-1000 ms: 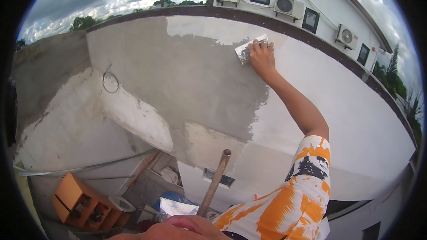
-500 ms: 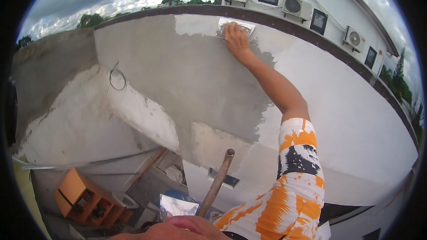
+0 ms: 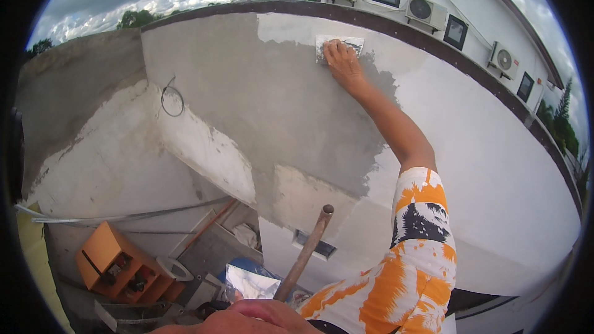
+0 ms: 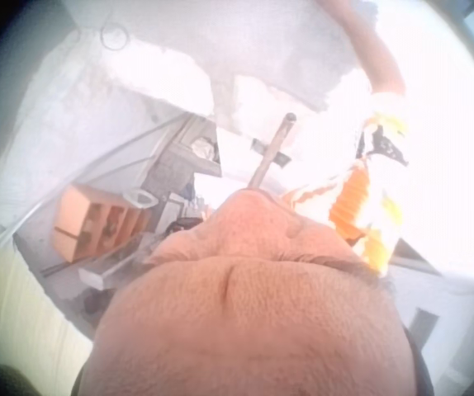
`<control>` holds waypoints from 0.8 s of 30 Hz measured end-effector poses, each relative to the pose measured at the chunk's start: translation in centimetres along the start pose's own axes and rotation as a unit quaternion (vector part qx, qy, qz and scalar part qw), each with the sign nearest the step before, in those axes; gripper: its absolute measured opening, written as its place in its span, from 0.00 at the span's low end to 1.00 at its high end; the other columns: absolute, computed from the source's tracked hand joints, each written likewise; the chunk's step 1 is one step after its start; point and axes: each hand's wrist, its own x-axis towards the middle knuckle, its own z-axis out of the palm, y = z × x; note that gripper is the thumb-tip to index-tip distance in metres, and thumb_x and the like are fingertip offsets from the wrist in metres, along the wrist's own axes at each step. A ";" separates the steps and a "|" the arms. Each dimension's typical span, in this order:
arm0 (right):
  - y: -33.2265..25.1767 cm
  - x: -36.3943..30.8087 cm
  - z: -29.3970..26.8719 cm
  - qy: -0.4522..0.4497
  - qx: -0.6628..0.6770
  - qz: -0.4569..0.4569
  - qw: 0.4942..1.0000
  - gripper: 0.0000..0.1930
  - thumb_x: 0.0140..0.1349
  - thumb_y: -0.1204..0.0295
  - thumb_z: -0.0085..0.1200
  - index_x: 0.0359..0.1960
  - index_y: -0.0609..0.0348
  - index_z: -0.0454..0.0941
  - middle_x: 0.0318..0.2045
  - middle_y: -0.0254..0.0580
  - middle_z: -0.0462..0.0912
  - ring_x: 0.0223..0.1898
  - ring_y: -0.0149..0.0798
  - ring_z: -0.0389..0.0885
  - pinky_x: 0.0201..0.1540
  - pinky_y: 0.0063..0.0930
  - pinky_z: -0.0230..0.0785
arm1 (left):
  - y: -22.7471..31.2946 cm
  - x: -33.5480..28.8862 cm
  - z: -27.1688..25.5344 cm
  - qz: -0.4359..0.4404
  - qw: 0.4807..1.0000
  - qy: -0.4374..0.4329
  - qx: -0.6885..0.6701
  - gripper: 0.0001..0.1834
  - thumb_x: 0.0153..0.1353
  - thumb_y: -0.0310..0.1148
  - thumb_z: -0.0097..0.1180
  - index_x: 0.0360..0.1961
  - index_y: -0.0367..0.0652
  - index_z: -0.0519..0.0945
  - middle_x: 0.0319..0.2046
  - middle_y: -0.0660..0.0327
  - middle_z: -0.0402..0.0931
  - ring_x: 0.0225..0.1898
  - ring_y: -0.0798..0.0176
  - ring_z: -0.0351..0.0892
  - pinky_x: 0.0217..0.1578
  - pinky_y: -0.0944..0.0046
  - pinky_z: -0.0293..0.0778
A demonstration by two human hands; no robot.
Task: The person applies plaster to an exterior wall using a trowel and hawk. They repeatedly scoop plaster from the hawk and spread it onto the wall surface, working around a vent and along the wall edge.
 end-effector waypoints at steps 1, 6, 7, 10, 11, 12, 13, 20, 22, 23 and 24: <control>-0.7 -0.8 -0.7 -0.045 0.002 -0.020 0.999 0.23 0.62 0.70 0.51 0.61 0.57 0.74 0.52 0.47 0.78 0.47 0.42 0.79 0.42 0.37 0.72 | 0.0 0.1 -0.1 0.002 0.999 -0.023 0.030 0.23 0.63 0.39 0.61 0.52 0.34 0.73 0.44 0.51 0.79 0.43 0.56 0.83 0.41 0.56 0.81; -0.5 -2.8 -4.2 -0.007 0.069 0.064 0.996 0.23 0.62 0.70 0.50 0.60 0.56 0.74 0.53 0.49 0.78 0.49 0.46 0.79 0.43 0.44 0.70 | 0.9 -1.1 2.1 0.003 0.999 0.031 -0.043 0.24 0.64 0.40 0.61 0.52 0.34 0.73 0.45 0.51 0.79 0.44 0.55 0.83 0.43 0.56 0.81; 0.7 -2.6 -4.3 -0.002 0.058 0.095 0.994 0.23 0.62 0.70 0.50 0.60 0.55 0.74 0.53 0.48 0.78 0.49 0.47 0.79 0.44 0.45 0.70 | 1.2 -1.3 2.5 0.001 0.998 0.033 -0.048 0.24 0.64 0.41 0.61 0.53 0.34 0.73 0.45 0.51 0.79 0.45 0.55 0.83 0.43 0.56 0.81; 4.3 -2.1 -3.8 -0.006 0.000 0.162 0.987 0.23 0.64 0.69 0.49 0.62 0.53 0.74 0.55 0.47 0.78 0.49 0.48 0.80 0.45 0.48 0.70 | 0.8 -1.2 2.0 0.012 0.999 0.005 -0.052 0.24 0.63 0.40 0.61 0.53 0.34 0.73 0.46 0.51 0.79 0.45 0.55 0.82 0.44 0.55 0.80; 5.0 -2.2 -3.4 -0.016 -0.010 0.175 0.984 0.23 0.64 0.70 0.49 0.62 0.53 0.73 0.56 0.47 0.78 0.49 0.48 0.80 0.45 0.47 0.70 | 0.2 -0.9 1.1 0.008 0.999 -0.001 -0.051 0.24 0.63 0.40 0.61 0.53 0.34 0.73 0.46 0.51 0.79 0.46 0.55 0.82 0.45 0.55 0.80; 5.2 -2.5 -3.2 -0.016 -0.025 0.186 0.982 0.23 0.64 0.70 0.49 0.63 0.53 0.73 0.56 0.47 0.77 0.49 0.48 0.80 0.45 0.47 0.70 | -0.4 -0.1 -0.2 -0.007 0.999 0.000 -0.047 0.24 0.63 0.40 0.61 0.53 0.34 0.73 0.47 0.51 0.79 0.46 0.55 0.82 0.45 0.54 0.79; 5.1 -3.1 -3.1 0.002 -0.019 0.165 0.986 0.23 0.64 0.70 0.49 0.63 0.54 0.73 0.56 0.47 0.78 0.50 0.47 0.80 0.45 0.47 0.70 | -1.3 0.7 -1.7 -0.022 0.999 0.001 -0.044 0.24 0.63 0.40 0.61 0.53 0.34 0.73 0.47 0.50 0.78 0.46 0.55 0.81 0.46 0.54 0.79; 2.9 -7.1 -5.5 -0.134 0.027 0.097 0.986 0.23 0.66 0.71 0.47 0.64 0.51 0.73 0.55 0.45 0.78 0.50 0.47 0.80 0.46 0.45 0.68 | -4.9 3.3 -5.7 0.018 0.999 0.020 0.044 0.25 0.62 0.40 0.61 0.54 0.34 0.73 0.48 0.51 0.78 0.48 0.52 0.81 0.48 0.51 0.77; 4.8 -6.2 -5.7 -0.027 0.003 0.136 0.990 0.23 0.64 0.71 0.50 0.61 0.55 0.73 0.54 0.44 0.78 0.51 0.46 0.80 0.46 0.47 0.68 | -3.5 2.0 -3.9 -0.047 0.995 0.048 -0.068 0.25 0.62 0.39 0.61 0.55 0.34 0.73 0.49 0.51 0.78 0.48 0.51 0.81 0.48 0.51 0.77; 5.8 -5.5 -5.4 -0.012 -0.011 0.149 0.989 0.23 0.63 0.71 0.50 0.61 0.55 0.73 0.54 0.44 0.78 0.51 0.46 0.80 0.46 0.47 0.68 | -2.6 1.5 -2.8 -0.039 0.997 0.024 -0.069 0.25 0.62 0.39 0.60 0.55 0.34 0.73 0.49 0.51 0.78 0.48 0.51 0.81 0.48 0.51 0.77; 6.3 -5.2 -5.2 0.039 -0.037 0.157 0.986 0.23 0.63 0.71 0.50 0.61 0.54 0.73 0.54 0.44 0.78 0.51 0.46 0.80 0.46 0.47 0.68 | -1.7 1.0 -1.7 -0.030 0.997 0.001 -0.070 0.25 0.62 0.39 0.60 0.56 0.34 0.73 0.50 0.50 0.78 0.49 0.51 0.81 0.49 0.51 0.78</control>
